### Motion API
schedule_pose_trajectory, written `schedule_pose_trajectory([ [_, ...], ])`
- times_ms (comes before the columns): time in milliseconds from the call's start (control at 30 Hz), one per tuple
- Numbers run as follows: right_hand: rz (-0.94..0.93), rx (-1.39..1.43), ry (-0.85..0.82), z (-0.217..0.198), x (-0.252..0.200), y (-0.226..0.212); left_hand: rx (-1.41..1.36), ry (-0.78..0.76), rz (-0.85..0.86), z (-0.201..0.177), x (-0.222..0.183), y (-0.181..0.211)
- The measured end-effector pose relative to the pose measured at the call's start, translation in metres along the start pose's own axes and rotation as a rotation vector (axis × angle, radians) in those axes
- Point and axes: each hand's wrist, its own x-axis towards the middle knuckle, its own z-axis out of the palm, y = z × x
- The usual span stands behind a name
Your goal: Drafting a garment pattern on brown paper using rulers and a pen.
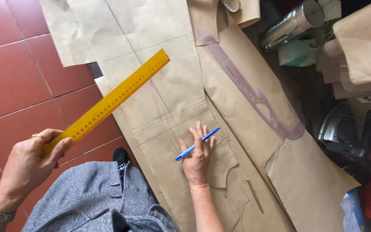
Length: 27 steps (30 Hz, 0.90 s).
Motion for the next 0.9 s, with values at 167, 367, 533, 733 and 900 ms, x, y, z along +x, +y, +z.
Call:
schedule_pose_trajectory([
  [167,-0.012,-0.025,0.032,0.0,0.001,-0.003,0.036,-0.023,0.025,0.01,0.019,-0.003],
  [367,-0.009,-0.043,0.032,-0.003,0.003,-0.002,0.075,-0.023,0.062,0.022,0.033,-0.002],
  [533,0.002,-0.026,0.037,-0.003,0.005,-0.004,0.049,-0.05,0.078,0.025,0.031,0.014],
  [733,0.003,-0.033,0.051,-0.004,0.006,-0.004,0.165,-0.277,0.005,0.033,0.017,0.041],
  [900,0.008,-0.014,0.05,-0.005,0.006,-0.004,0.241,-0.334,-0.067,0.046,0.012,0.042],
])
